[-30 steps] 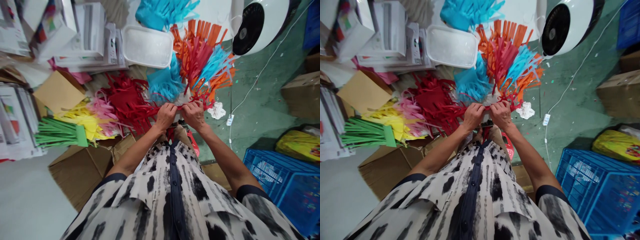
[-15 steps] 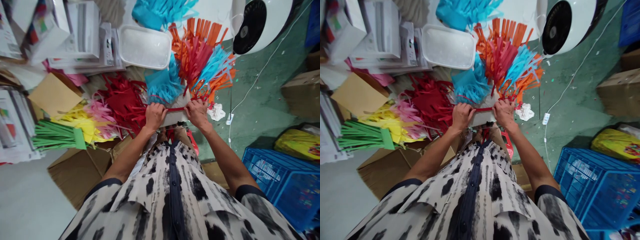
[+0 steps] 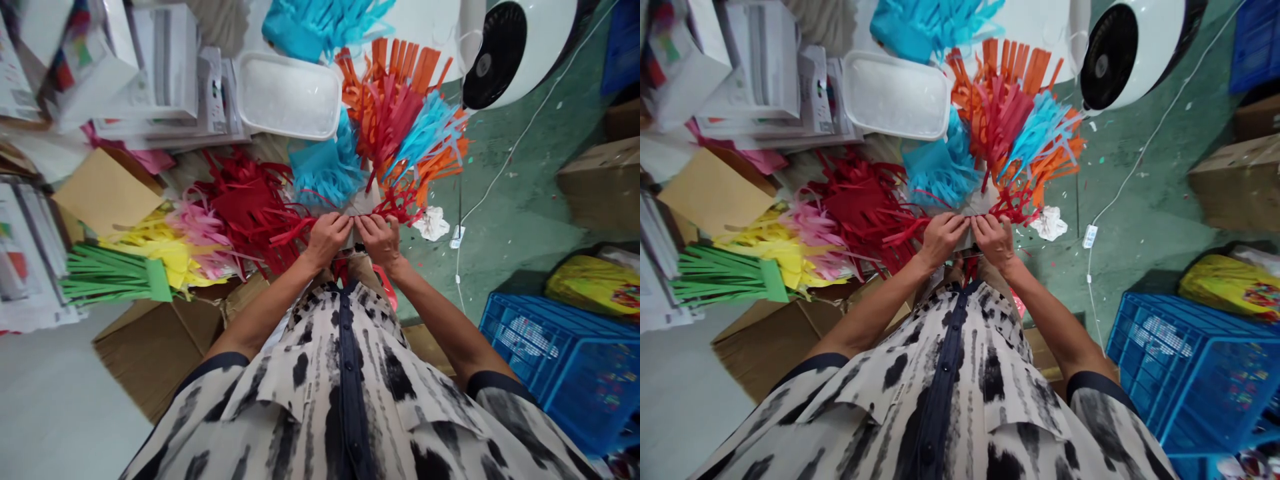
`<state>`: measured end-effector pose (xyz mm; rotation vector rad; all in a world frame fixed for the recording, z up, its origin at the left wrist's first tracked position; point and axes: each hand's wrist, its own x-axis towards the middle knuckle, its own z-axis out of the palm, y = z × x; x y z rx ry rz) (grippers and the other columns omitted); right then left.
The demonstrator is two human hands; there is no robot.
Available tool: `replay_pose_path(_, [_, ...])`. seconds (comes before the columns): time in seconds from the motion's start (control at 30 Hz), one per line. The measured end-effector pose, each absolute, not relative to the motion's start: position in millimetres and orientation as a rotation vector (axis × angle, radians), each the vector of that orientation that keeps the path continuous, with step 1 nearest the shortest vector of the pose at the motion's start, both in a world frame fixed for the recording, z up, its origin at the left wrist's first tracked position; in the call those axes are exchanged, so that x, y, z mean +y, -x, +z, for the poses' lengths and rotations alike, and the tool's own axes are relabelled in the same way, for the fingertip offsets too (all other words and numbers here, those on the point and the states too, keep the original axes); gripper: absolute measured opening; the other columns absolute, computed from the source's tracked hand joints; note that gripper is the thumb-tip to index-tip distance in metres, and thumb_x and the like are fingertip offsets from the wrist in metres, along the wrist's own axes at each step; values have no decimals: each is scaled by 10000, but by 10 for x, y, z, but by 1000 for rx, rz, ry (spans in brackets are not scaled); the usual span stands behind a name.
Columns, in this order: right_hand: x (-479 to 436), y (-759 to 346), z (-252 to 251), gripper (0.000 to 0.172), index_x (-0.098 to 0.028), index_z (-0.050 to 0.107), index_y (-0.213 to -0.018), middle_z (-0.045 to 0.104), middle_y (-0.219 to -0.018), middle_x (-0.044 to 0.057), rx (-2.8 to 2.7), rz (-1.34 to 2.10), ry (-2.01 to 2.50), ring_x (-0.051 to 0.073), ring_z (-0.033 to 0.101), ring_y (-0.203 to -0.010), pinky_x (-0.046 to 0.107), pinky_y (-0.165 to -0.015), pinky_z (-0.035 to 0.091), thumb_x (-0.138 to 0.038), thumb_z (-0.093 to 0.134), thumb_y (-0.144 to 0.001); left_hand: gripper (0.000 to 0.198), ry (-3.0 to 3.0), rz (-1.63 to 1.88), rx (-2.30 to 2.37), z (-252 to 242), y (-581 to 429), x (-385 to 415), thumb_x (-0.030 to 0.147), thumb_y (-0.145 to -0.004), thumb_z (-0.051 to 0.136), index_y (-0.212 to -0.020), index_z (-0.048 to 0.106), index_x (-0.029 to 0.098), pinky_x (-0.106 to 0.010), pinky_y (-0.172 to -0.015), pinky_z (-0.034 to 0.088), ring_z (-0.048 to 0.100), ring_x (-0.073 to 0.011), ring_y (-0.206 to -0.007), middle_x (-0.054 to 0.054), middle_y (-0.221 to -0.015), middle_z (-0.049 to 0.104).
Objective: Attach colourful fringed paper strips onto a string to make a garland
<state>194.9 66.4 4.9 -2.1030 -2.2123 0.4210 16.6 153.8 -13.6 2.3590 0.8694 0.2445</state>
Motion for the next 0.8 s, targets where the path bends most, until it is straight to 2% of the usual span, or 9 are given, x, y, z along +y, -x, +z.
replay_pose_path(0.1, [459, -2064, 4, 459, -263, 572, -1516, 646, -1513, 71, -2187, 360, 2158, 290, 564, -1309, 471, -1046, 299, -200, 362, -1114, 341, -2475, 239, 797, -88, -18, 1556, 219, -1088, 461, -1349, 680, 219, -583, -1272, 314, 587, -271, -1316, -87, -1335, 732])
replay_pose_path(0.17, [384, -2168, 4, 469, -285, 605, -1492, 673, -1483, 53, -2121, 308, 2236, 299, 579, -1297, 476, -1023, 311, -175, 383, -1094, 371, -2528, 252, 814, -41, 89, 1580, 197, -1077, 463, -1363, 694, 251, -668, -1318, 185, 578, -285, -1347, -71, -1336, 738])
replay_pose_path(0.23, [379, -2225, 20, 464, -301, 654, -1442, 705, -1439, 39, -2078, 271, 2263, 296, 592, -1284, 474, -1007, 323, -161, 401, -1079, 382, -2533, 261, 847, -4, 142, 1592, 185, -1064, 470, -1347, 714, 265, -708, -1318, 141, 588, -293, -1337, -70, -1319, 747])
replay_pose_path(0.33, [485, -2173, 37, 407, -307, 700, -1377, 723, -1416, 26, -2118, 250, 2175, 279, 599, -1259, 453, -984, 333, -203, 434, -1088, 364, -2528, 269, 874, 21, 95, 1581, 185, -1055, 474, -1297, 740, 244, -692, -1320, 157, 606, -285, -1305, -88, -1270, 758])
replay_pose_path(0.4, [595, -2092, 26, 351, -289, 727, -1329, 745, -1375, 41, -2142, 248, 2113, 275, 607, -1213, 441, -957, 332, -248, 470, -1093, 332, -2544, 271, 895, 17, 19, 1574, 206, -1065, 468, -1236, 753, 219, -650, -1305, 221, 614, -278, -1272, -98, -1238, 759])
replay_pose_path(0.47, [703, -2034, -1, 297, -272, 762, -1233, 779, -1290, 53, -2121, 238, 2096, 268, 617, -1152, 434, -925, 325, -283, 501, -1093, 305, -2562, 253, 919, -3, -51, 1579, 243, -1080, 466, -1175, 751, 196, -589, -1222, 347, 619, -278, -1219, -108, -1221, 756])
replay_pose_path(0.53, [786, -2030, -33, 273, -275, 780, -1122, 801, -1202, 49, -2103, 230, 2091, 257, 622, -1107, 425, -901, 313, -306, 510, -1096, 294, -2570, 217, 928, -30, -101, 1597, 273, -1094, 459, -1161, 732, 185, -517, -1071, 440, 617, -281, -1151, -118, -1196, 752])
replay_pose_path(0.63, [854, -2095, -61, 276, -279, 778, -1035, 806, -1140, 39, -2137, 227, 2051, 245, 621, -1085, 414, -900, 300, -319, 513, -1099, 279, -2576, 143, 891, -57, -155, 1622, 290, -1106, 445, -1188, 692, 191, -453, -914, 434, 599, -279, -1090, -117, -1167, 742])
replay_pose_path(0.8, [896, -2163, -36, 276, -262, 769, -999, 801, -1088, 43, -2165, 212, 2009, 241, 626, -1030, 407, -897, 292, -358, 528, -1095, 246, -2618, 119, 899, -53, -227, 1643, 256, -1098, 451, -1134, 691, 219, -460, -926, 387, 585, -286, -1076, -98, -1142, 742])
